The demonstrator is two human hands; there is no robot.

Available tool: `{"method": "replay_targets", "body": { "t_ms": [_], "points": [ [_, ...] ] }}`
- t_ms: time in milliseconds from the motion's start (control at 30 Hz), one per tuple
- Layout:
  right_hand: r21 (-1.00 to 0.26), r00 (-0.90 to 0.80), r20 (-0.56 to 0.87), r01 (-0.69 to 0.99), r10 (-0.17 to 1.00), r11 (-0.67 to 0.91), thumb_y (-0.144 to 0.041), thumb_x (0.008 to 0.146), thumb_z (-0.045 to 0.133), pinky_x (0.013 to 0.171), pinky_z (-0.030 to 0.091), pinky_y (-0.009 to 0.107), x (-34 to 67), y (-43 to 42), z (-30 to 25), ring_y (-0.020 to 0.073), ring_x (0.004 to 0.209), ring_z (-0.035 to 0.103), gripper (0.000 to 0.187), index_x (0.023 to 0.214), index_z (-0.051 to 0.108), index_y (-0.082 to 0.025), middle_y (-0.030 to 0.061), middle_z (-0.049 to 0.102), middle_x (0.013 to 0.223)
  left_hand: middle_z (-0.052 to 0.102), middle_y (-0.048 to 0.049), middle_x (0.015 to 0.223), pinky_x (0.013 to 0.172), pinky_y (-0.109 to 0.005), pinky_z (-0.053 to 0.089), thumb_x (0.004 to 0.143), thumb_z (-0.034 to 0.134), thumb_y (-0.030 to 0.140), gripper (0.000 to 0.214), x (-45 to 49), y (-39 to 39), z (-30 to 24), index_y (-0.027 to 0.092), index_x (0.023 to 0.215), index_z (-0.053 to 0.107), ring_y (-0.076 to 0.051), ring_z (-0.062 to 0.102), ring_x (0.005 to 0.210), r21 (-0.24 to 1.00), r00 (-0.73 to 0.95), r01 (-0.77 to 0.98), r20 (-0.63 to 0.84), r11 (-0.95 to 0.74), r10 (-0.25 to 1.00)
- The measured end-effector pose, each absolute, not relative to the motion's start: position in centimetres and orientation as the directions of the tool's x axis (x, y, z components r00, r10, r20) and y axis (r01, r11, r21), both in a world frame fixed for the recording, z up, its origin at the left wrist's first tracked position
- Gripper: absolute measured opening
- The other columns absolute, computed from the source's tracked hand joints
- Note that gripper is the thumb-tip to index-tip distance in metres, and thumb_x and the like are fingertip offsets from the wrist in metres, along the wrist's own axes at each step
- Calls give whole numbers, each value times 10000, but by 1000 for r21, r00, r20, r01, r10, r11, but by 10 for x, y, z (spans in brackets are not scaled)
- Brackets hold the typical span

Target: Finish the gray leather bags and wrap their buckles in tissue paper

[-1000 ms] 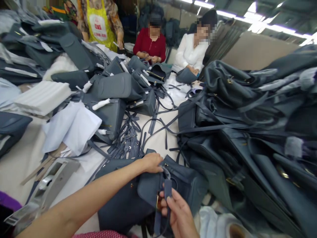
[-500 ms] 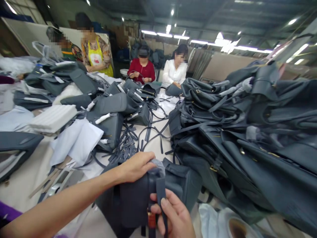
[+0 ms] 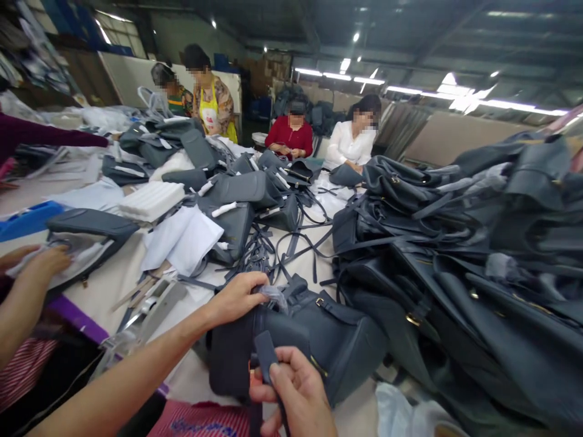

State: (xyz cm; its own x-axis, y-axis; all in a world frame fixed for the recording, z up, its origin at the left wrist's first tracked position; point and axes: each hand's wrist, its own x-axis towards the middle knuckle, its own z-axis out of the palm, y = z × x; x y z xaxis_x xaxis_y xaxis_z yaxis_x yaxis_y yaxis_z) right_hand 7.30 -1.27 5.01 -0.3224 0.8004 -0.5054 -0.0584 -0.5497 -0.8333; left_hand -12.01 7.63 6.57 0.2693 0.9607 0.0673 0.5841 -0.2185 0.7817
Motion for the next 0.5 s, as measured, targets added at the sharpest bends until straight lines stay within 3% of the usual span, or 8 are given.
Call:
{"method": "replay_targets", "body": {
  "t_ms": [133, 233, 300, 400, 500],
  "points": [
    [-862, -203, -484, -54, 851, -503, -598, 620, 773, 305, 447, 163, 47, -4, 50, 171, 487, 686, 561, 900, 567, -157, 61, 721, 750, 572, -22, 818, 749, -258, 405, 822, 522, 127, 109, -113, 49, 66, 179, 757, 593, -167, 539, 811, 724, 167, 638, 202, -262, 965],
    [-859, -181, -496, -42, 850, -510, -650, 613, 747, 262, 391, 170, 33, 3, 38, 80, 252, 489, 581, 863, 557, -161, -19, 652, 547, 575, -50, 879, 787, -296, 417, 840, 477, 98, 161, -102, 20, 53, 184, 806, 609, -192, 529, 873, 692, 73, 677, 274, -250, 959],
    [-862, -169, -471, -118, 866, -492, -658, 619, 742, 237, 316, 145, 28, 4, 25, 55, 222, 405, 565, 840, 558, -171, -79, 555, 438, 584, -66, 889, 785, -330, 415, 864, 469, 129, 168, -97, 2, 42, 186, 852, 627, -209, 523, 866, 689, 56, 683, 281, -242, 958],
    [-805, -151, -490, -299, 859, -512, -585, 585, 809, 246, 246, 109, 26, 2, 12, 14, 244, 325, 526, 827, 573, -182, -121, 483, 415, 601, -73, 866, 781, -354, 412, 905, 460, 221, 197, -97, -16, 28, 195, 923, 654, -218, 532, 848, 763, 57, 589, 288, -265, 956],
    [-724, -175, -554, -380, 814, -575, -489, 503, 889, 272, 276, 114, 25, 0, 12, 6, 293, 353, 599, 936, 600, -193, -77, 617, 550, 614, -54, 836, 783, -325, 436, 944, 405, 281, 261, -107, -19, 24, 192, 1041, 631, -192, 568, 817, 926, -91, 339, 210, -168, 973]
  ]
}}
